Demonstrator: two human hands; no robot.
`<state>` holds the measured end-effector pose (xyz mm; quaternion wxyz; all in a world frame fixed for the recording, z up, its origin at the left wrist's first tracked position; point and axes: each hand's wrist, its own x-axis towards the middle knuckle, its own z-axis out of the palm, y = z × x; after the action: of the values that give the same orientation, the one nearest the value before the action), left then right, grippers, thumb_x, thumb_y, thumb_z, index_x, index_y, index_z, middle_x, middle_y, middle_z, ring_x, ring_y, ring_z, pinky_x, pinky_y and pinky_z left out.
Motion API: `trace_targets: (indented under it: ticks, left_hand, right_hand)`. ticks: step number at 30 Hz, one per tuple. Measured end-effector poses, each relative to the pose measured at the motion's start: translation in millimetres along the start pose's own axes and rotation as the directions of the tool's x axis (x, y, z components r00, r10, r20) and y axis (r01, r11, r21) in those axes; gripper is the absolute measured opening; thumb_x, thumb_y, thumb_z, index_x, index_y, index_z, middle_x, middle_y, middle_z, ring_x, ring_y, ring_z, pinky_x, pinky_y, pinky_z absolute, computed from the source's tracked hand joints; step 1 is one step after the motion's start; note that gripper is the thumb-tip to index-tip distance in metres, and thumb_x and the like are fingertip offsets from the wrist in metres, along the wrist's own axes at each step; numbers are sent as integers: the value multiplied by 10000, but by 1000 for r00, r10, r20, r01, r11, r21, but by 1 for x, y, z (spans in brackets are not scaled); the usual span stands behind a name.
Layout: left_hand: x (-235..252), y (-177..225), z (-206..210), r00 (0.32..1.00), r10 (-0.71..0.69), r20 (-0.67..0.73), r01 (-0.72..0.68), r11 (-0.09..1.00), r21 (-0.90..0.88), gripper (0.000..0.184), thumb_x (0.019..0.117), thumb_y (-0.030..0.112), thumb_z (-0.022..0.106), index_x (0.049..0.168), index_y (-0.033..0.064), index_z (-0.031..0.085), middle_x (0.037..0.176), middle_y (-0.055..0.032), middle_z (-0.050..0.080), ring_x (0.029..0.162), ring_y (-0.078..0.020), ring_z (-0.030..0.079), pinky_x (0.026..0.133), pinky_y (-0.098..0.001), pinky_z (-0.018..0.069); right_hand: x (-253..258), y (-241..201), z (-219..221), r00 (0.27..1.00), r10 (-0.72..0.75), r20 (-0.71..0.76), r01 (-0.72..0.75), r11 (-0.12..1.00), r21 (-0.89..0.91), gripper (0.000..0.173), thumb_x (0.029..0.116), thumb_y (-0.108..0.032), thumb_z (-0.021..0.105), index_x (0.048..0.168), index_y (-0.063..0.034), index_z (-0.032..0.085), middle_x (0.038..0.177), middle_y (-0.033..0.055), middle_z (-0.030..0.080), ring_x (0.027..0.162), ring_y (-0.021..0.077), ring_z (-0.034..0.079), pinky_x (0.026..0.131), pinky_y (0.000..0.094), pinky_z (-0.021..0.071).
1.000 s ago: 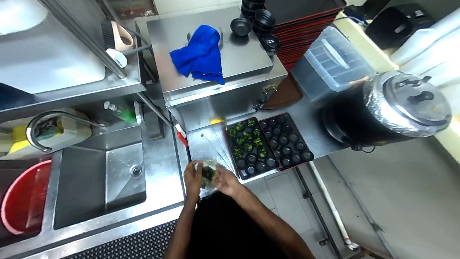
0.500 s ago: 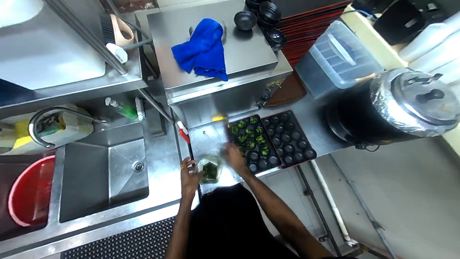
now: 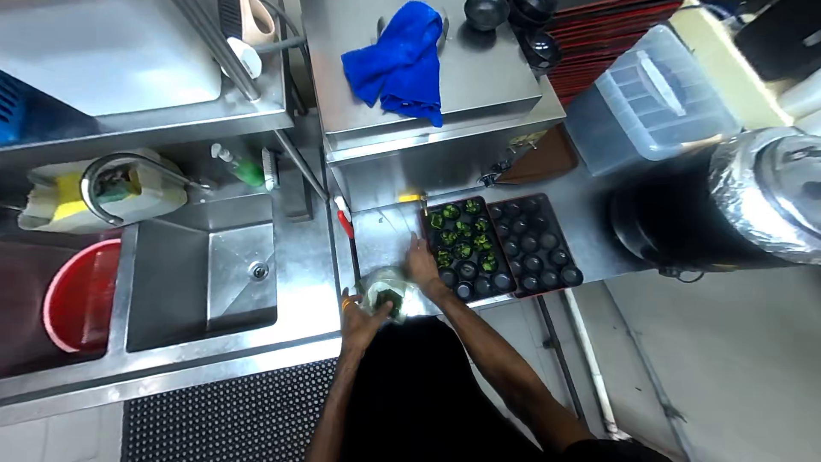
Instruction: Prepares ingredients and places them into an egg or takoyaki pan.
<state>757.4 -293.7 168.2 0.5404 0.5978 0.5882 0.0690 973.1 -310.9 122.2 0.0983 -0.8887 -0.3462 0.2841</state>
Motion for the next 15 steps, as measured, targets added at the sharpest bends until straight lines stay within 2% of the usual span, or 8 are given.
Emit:
trace_targets:
  ticks: [2,5,6,7,9,10,12,15]
  left_hand:
    - [4,-3,6,998,-23,60,27,997,-69,1082,728,147,890,1575,45,224,1457,-245,478,1125,-321,635,857,-474,588]
    - [18,-2,8,992,85,94,-60,970,-236,996,700,-59,789,1544,42,270,1425,-220,508,1163,-287,625,889,-436,593]
    - [22,2,8,986,132,104,-99,956,-277,996,691,-71,776,1542,36,268,1405,-207,528,1175,-273,622,908,-426,590]
    - [26,9,8,978,169,119,-127,946,-297,997,692,-73,776,1542,32,265,1393,-196,540,1176,-261,623,917,-417,589]
    - [34,22,10,967,203,157,-146,939,-313,1003,695,-67,771,1549,29,253,1385,-194,549,1169,-252,630,917,-406,590]
    - [37,27,13,963,204,176,-140,937,-320,995,697,-69,761,1550,38,260,1407,-199,536,1171,-255,629,909,-405,590]
    - [42,34,17,952,221,212,-145,935,-325,951,710,-76,738,1542,55,298,1429,-193,523,1167,-253,626,892,-402,588]
    - [37,43,19,915,292,278,-206,931,-301,858,751,-65,681,1531,62,347,1296,-151,584,1060,-209,628,842,-358,570]
  right_hand:
    - [-15,9,-16,997,-24,-75,36,984,173,623,1071,-282,526,1605,-45,309,1464,273,493,1098,405,680,952,543,570]
    - [-38,39,-38,978,53,-204,71,828,556,566,992,-313,679,1491,-86,535,1328,190,611,1071,294,673,936,473,581]
    - [-50,48,-45,966,113,-231,88,698,711,491,975,-270,712,1410,-62,615,1265,159,652,996,242,687,873,419,602]
    - [-63,54,-52,951,176,-253,132,508,851,423,975,-194,708,1352,-13,645,1187,149,692,881,209,696,772,372,613]
    - [-92,62,-67,934,248,-258,228,142,963,377,1041,-112,584,1388,33,558,1142,171,689,757,203,679,634,341,601]
    - [-108,67,-74,934,254,-250,245,50,968,391,1077,-128,507,1446,-2,479,1175,168,672,720,193,672,589,324,590]
    - [-134,76,-86,942,256,-215,221,6,975,401,1114,-168,406,1502,-69,385,1201,157,671,578,127,591,473,248,500]
    - [-166,93,-103,958,233,-167,136,146,980,415,1110,-155,437,1507,-39,470,1172,143,714,517,89,520,435,219,431]
